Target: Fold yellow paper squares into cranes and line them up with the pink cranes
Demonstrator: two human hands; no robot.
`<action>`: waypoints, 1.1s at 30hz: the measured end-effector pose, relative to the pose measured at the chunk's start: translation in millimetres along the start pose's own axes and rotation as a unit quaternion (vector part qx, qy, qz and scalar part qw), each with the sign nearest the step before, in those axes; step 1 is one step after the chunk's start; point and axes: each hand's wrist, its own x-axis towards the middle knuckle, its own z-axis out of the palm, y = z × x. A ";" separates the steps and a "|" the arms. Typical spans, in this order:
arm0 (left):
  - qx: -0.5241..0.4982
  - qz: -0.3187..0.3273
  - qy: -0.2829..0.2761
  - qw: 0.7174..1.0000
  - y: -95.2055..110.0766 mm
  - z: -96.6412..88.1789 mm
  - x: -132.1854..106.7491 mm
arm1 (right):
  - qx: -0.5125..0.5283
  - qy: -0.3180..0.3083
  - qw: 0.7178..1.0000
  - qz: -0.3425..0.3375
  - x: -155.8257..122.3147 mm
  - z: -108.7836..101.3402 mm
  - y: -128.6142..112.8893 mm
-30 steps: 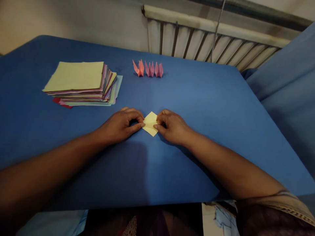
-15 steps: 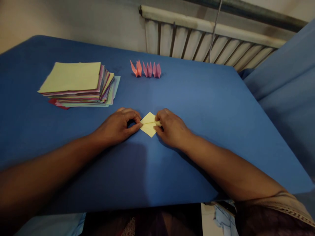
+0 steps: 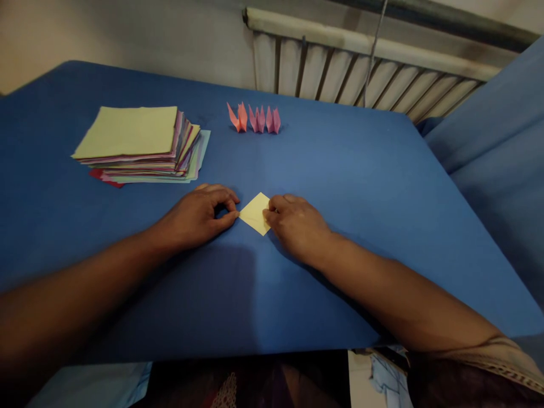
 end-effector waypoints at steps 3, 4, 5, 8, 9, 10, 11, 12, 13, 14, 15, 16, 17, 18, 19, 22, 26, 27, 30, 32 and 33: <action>0.006 -0.007 0.009 1.000 -1.1 -2.8 -1.8 | -0.025 -0.014 1.000 -0.007 -0.5 -0.3 -2.9; 0.010 -0.001 0.014 1.000 0.4 -3.6 -2.8 | -0.033 -0.019 0.999 -0.007 -0.6 -0.5 -3.9; 0.015 0.011 0.014 1.000 3.2 -3.9 -4.3 | -0.039 -0.023 0.999 -0.008 -0.7 -0.9 -5.1; 0.043 0.075 -0.029 0.996 17.4 -0.6 -12.6 | -0.054 -0.037 0.998 -0.010 -1.8 -3.3 -9.4; 0.055 0.095 -0.052 0.993 22.5 1.9 -16.5 | -0.060 -0.041 0.997 -0.007 -2.5 -4.5 -11.2; 0.065 0.115 -0.080 0.988 26.9 4.8 -20.7 | -0.068 -0.045 0.997 -0.002 -3.4 -5.8 -13.0; 0.074 0.133 -0.104 0.983 30.2 7.7 -24.9 | -0.076 -0.048 0.996 0.004 -4.4 -7.1 -14.8; 0.087 0.136 -0.112 0.981 32.2 10.2 -28.7 | -0.082 -0.051 0.995 0.009 -5.6 -8.3 -16.4; 0.099 0.136 -0.121 0.978 32.9 12.1 -32.0 | -0.085 -0.053 0.995 0.013 -6.7 -9.3 -17.7; 0.111 0.134 -0.122 0.977 32.5 13.0 -34.7 | -0.085 -0.053 0.995 0.016 -7.7 -10.0 -18.6; 0.122 0.131 -0.119 0.977 31.4 13.1 -36.7 | -0.082 -0.051 0.995 0.017 -8.6 -10.5 -19.2; 0.132 0.128 -0.117 0.976 29.8 12.2 -38.0 | -0.078 -0.049 0.996 0.017 -9.2 -10.8 -19.3; 0.141 0.127 -0.114 0.975 28.3 10.7 -38.9 | -0.074 -0.047 0.996 0.017 -9.6 -10.9 -19.1; 0.149 0.125 -0.113 0.974 26.8 8.7 -39.3 | -0.072 -0.047 0.996 0.017 -9.8 -11.0 -18.7; 0.155 0.125 -0.113 0.973 25.7 6.5 -39.4 | -0.072 -0.047 0.996 0.015 -9.7 -11.2 -18.0; 0.163 0.132 -0.103 0.972 24.0 1.8 -37.9 | -0.081 -0.056 0.995 0.011 -9.1 -12.4 -15.4; 0.156 0.149 -0.068 0.974 25.0 4.8 -30.0 | -0.073 -0.062 0.995 0.015 -10.1 -13.6 -10.1; 0.148 0.153 -0.062 0.975 25.8 6.8 -27.1 | -0.063 -0.057 0.996 0.015 -10.5 -13.2 -8.0; 0.114 0.167 -0.053 0.978 29.4 13.0 -17.4 | -0.016 -0.033 0.999 0.007 -9.1 -9.1 1.2; 0.103 0.170 -0.049 0.979 32.6 15.3 -11.6 | 0.028 -0.017 0.999 0.000 -4.4 -4.6 9.7; 0.103 0.167 -0.050 0.979 34.3 15.8 -9.1 | 0.052 -0.010 0.999 -0.004 -0.8 -2.1 14.3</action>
